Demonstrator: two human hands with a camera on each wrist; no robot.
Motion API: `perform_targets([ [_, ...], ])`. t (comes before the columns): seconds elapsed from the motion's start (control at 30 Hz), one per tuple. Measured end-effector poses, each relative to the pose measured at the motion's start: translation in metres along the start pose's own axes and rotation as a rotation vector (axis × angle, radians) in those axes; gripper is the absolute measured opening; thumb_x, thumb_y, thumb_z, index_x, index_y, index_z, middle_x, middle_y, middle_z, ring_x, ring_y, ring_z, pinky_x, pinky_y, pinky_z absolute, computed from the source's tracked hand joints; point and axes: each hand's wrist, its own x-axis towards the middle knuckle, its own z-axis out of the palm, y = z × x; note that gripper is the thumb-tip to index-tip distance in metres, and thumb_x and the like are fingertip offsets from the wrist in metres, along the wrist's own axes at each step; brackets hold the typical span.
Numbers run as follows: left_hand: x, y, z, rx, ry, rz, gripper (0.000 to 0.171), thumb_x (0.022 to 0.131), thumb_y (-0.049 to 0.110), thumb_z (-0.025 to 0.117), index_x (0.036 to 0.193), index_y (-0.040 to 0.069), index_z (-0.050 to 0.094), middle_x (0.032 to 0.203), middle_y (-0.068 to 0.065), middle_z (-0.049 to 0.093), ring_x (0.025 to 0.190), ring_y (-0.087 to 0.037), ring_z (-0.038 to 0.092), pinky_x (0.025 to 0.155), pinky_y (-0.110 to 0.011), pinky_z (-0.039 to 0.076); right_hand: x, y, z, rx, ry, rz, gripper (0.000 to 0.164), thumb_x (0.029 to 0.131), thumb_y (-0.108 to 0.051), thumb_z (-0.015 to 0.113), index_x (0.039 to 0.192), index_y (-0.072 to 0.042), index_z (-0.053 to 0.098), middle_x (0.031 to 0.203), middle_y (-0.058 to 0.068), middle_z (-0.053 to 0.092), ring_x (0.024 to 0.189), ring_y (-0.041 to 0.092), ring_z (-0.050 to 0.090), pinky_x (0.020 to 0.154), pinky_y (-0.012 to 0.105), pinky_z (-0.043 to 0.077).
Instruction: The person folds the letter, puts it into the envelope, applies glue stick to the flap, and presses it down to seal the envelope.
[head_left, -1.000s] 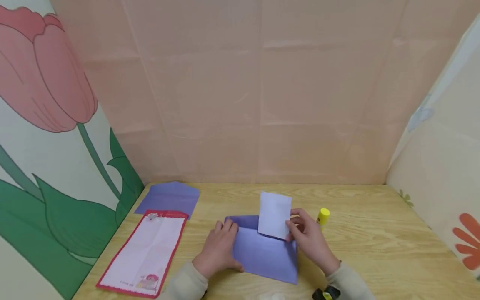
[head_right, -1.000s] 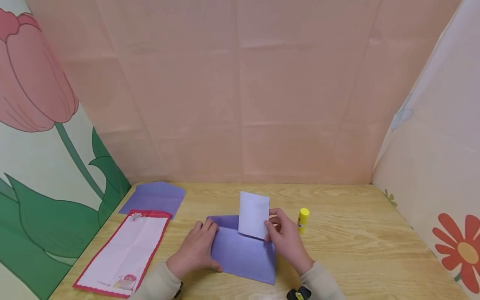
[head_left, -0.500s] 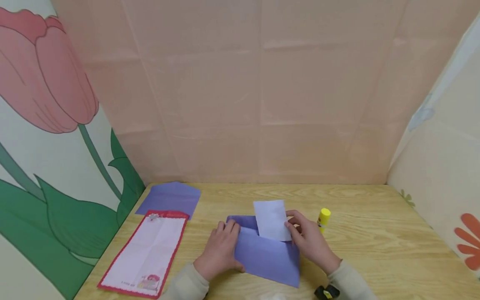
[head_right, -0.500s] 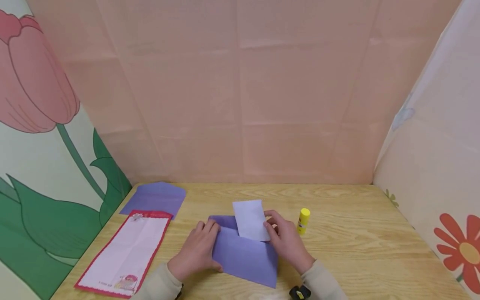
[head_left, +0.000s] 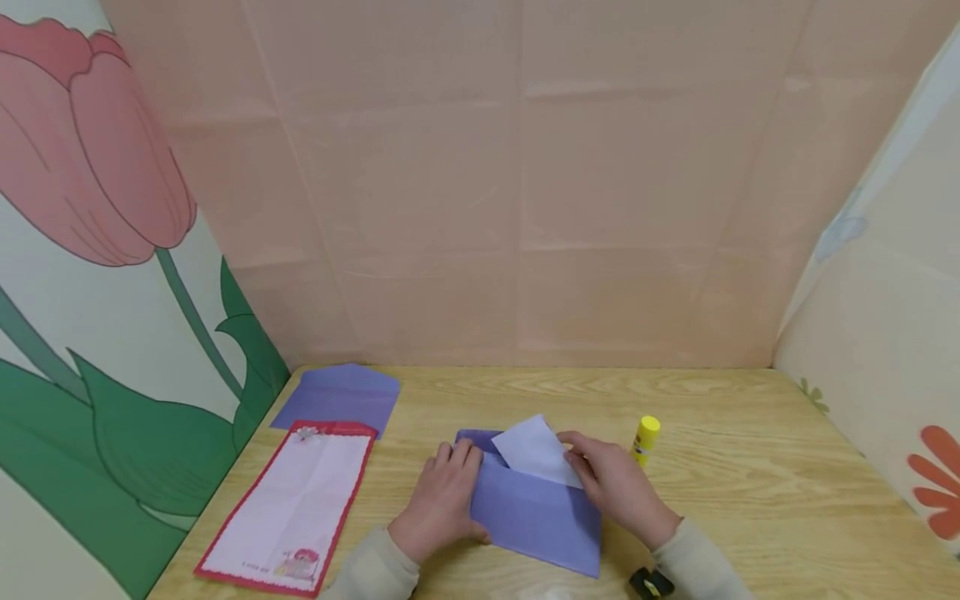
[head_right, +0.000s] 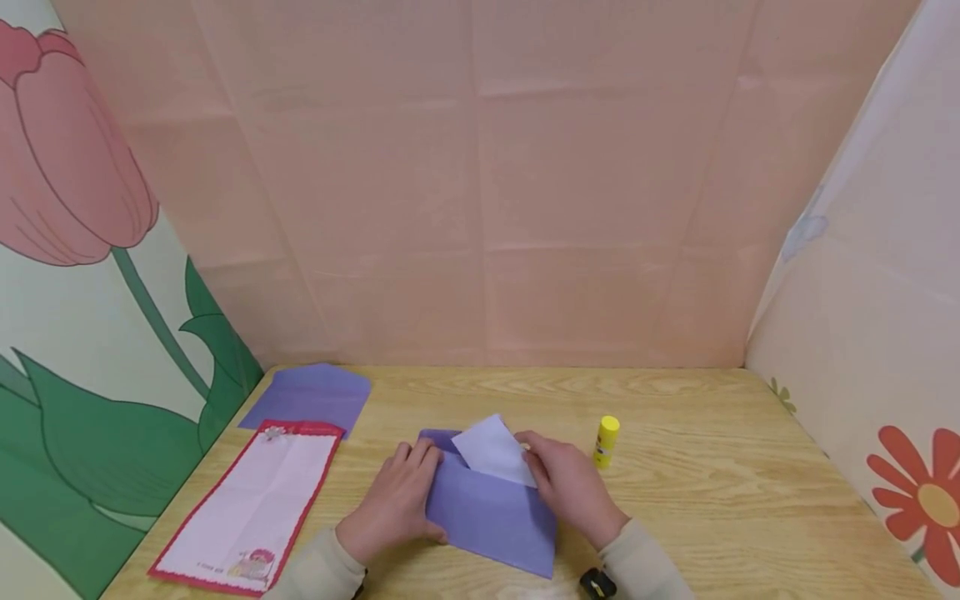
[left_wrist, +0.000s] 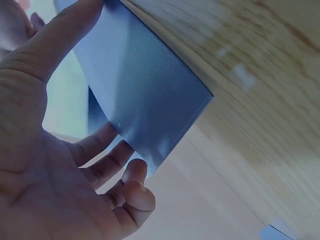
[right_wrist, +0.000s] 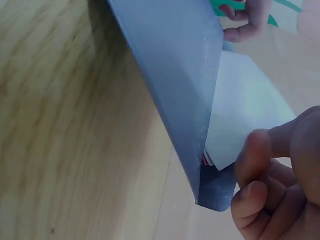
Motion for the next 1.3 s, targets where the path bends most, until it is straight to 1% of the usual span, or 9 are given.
perform_targets([
  [0.2,0.000,0.001,0.000,-0.018,0.016,-0.003,0.103,0.045,0.056,0.097,0.125,0.007,0.055,0.122,-0.006,0.052,0.100,-0.022,0.044,0.080,-0.036,0.046,-0.003,-0.001,0.004,-0.068,-0.026,-0.068,0.028,0.094,-0.004,0.066,0.119,-0.013,0.071,0.108,-0.001,0.075,0.093,0.015,0.071,0.078,0.035,0.057],
  [0.33,-0.001,0.001,0.000,-0.018,0.023,0.001,0.103,0.044,0.056,0.098,0.124,0.007,0.055,0.121,-0.006,0.053,0.099,-0.022,0.044,0.080,-0.036,0.046,-0.004,-0.003,0.005,-0.054,-0.033,-0.066,0.029,0.094,-0.003,0.065,0.121,-0.012,0.071,0.111,0.001,0.074,0.098,0.018,0.071,0.081,0.039,0.058],
  [0.4,-0.001,0.001,0.000,-0.015,0.026,0.004,0.103,0.044,0.056,0.098,0.125,0.007,0.055,0.122,-0.006,0.052,0.100,-0.023,0.044,0.080,-0.036,0.046,-0.004,-0.004,0.005,-0.048,-0.038,-0.064,0.028,0.093,-0.004,0.066,0.120,-0.012,0.071,0.109,0.001,0.074,0.092,0.014,0.071,0.077,0.036,0.057],
  [0.53,-0.001,0.001,0.001,-0.003,0.036,0.007,0.105,0.045,0.055,0.097,0.126,0.006,0.055,0.124,-0.008,0.052,0.102,-0.024,0.045,0.082,-0.038,0.047,-0.002,-0.006,0.005,-0.009,-0.103,-0.025,0.028,0.089,-0.014,0.075,0.117,-0.014,0.071,0.090,-0.006,0.071,0.073,0.004,0.061,0.063,0.026,0.051],
  [0.67,-0.002,0.001,0.002,0.006,0.056,0.009,0.107,0.044,0.055,0.097,0.130,0.005,0.055,0.127,-0.012,0.052,0.106,-0.027,0.048,0.084,-0.040,0.048,-0.002,-0.006,0.003,0.058,-0.178,0.068,0.040,0.081,-0.023,0.083,0.118,-0.017,0.069,0.082,-0.011,0.065,0.068,0.000,0.054,0.059,0.023,0.046],
  [0.8,-0.003,-0.001,0.005,-0.011,0.089,-0.020,0.112,0.048,0.053,0.096,0.138,0.005,0.052,0.131,-0.018,0.051,0.110,-0.030,0.049,0.084,-0.043,0.049,-0.003,-0.005,0.003,0.145,-0.187,0.166,0.047,0.077,-0.019,0.086,0.120,-0.015,0.066,0.077,-0.010,0.061,0.064,0.002,0.052,0.056,0.022,0.045],
  [0.97,-0.003,-0.009,0.010,-0.177,0.137,-0.158,0.103,0.070,0.046,0.088,0.150,0.003,0.038,0.138,-0.023,0.045,0.117,-0.035,0.047,0.092,-0.049,0.048,-0.002,-0.002,0.006,0.261,-0.082,0.297,0.050,0.077,-0.011,0.085,0.123,-0.008,0.064,0.075,-0.005,0.062,0.065,0.008,0.053,0.056,0.024,0.046],
  [1.13,0.001,-0.016,0.008,-0.425,0.197,-0.270,0.091,0.086,0.038,0.077,0.151,-0.005,0.030,0.134,-0.026,0.048,0.118,-0.040,0.047,0.093,-0.053,0.049,0.000,0.000,0.007,0.341,0.082,0.335,0.051,0.077,-0.006,0.085,0.122,-0.001,0.062,0.072,0.000,0.062,0.063,0.009,0.052,0.057,0.023,0.046],
  [1.3,0.002,-0.020,0.000,-0.714,0.127,-0.330,0.080,0.096,0.036,0.066,0.150,-0.008,0.027,0.118,-0.019,0.061,0.109,-0.036,0.057,0.090,-0.053,0.050,0.002,-0.003,0.006,0.364,0.165,0.345,0.050,0.075,-0.004,0.086,0.119,0.001,0.061,0.071,0.001,0.064,0.058,0.005,0.048,0.054,0.022,0.043],
])
